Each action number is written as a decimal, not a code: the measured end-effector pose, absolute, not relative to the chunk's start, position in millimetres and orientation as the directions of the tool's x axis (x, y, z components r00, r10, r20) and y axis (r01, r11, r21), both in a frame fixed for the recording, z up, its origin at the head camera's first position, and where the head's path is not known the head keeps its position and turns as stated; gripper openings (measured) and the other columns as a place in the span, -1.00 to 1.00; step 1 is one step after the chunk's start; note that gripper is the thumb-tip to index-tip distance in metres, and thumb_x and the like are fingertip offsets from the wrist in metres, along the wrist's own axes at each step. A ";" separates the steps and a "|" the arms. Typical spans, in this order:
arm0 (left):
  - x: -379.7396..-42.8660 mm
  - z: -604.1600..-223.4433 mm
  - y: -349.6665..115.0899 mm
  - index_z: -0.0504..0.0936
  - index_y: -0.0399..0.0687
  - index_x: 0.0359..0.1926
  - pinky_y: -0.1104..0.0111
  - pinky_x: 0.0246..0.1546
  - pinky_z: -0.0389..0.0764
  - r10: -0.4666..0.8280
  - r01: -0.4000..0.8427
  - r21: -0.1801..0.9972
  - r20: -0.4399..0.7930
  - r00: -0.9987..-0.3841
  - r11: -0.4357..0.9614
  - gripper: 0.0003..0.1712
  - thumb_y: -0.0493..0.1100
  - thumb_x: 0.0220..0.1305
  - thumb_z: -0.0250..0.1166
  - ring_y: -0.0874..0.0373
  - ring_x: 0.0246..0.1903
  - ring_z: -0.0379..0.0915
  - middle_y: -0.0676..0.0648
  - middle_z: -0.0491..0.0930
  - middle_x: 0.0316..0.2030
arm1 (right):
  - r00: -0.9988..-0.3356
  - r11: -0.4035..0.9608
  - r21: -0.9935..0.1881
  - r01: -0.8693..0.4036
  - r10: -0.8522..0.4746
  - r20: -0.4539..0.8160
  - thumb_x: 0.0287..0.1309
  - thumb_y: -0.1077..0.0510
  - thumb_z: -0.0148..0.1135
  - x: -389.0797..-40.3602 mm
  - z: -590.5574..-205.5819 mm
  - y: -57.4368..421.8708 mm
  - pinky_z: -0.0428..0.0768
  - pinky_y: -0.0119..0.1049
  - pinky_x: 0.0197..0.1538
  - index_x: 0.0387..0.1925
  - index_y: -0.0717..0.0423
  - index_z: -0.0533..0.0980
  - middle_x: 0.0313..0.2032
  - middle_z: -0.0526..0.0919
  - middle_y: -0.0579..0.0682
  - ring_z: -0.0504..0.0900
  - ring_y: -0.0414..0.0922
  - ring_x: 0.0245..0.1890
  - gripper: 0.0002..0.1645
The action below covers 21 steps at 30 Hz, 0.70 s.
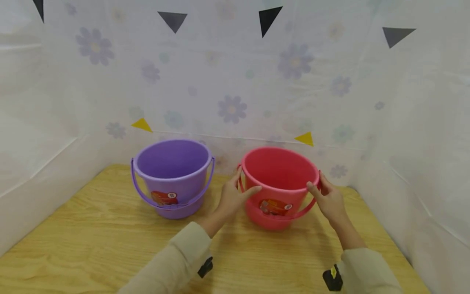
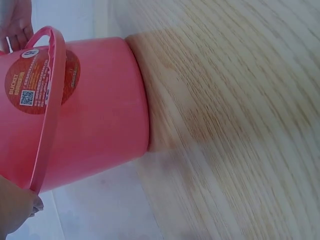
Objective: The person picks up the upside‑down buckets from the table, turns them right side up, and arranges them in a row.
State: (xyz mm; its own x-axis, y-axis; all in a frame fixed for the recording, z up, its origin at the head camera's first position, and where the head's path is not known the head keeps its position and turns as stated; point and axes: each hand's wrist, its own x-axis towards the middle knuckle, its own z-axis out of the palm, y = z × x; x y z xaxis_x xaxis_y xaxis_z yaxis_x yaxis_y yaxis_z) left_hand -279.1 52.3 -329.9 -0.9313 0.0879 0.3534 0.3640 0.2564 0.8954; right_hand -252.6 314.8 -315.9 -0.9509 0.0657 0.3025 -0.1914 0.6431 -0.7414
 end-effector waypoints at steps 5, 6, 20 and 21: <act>-276.2 -327.9 57.4 0.08 -0.24 0.38 0.16 0.36 0.15 0.089 0.349 0.905 0.337 -0.937 0.244 0.02 0.06 0.03 0.39 -0.05 0.42 -0.13 -0.21 -0.04 0.42 | -0.963 0.691 -0.704 -0.163 0.045 0.267 0.36 -0.13 -0.12 -253.9 -310.9 316.9 0.55 -0.50 0.00 0.40 0.12 -0.10 0.32 0.10 0.36 0.13 0.36 0.28 -0.23; -276.1 -327.8 58.0 0.06 -0.23 0.39 0.17 0.36 0.15 0.097 0.342 0.907 0.328 -0.940 0.247 0.03 0.06 0.04 0.39 -0.03 0.43 -0.14 -0.20 -0.06 0.42 | -0.963 0.687 -0.707 -0.165 0.042 0.265 0.36 -0.12 -0.13 -253.8 -310.5 317.1 0.56 -0.51 -0.03 0.40 0.13 -0.09 0.32 0.10 0.38 0.12 0.38 0.27 -0.24; -279.7 -331.6 44.4 -0.17 -0.11 0.45 0.08 0.41 0.02 0.241 0.374 0.835 0.297 -0.924 0.405 0.08 0.10 0.13 0.30 -0.01 0.44 -0.22 -0.10 -0.15 0.46 | -0.890 0.770 -0.604 -0.205 0.110 0.442 0.28 -0.07 0.05 -245.3 -305.6 308.6 0.39 -0.65 -0.51 0.30 0.32 0.18 0.17 0.35 0.41 0.40 0.36 0.10 -0.27; -279.1 -332.8 42.4 -0.15 -0.11 0.45 0.06 0.40 0.05 0.225 0.377 0.821 0.307 -0.925 0.428 0.05 0.10 0.16 0.28 -0.04 0.43 -0.16 -0.11 -0.09 0.45 | -0.861 0.775 -0.592 -0.220 0.132 0.492 0.25 -0.04 0.11 -244.1 -306.7 305.5 0.36 -0.63 -0.58 0.26 0.34 0.25 0.12 0.42 0.40 0.48 0.32 0.00 -0.29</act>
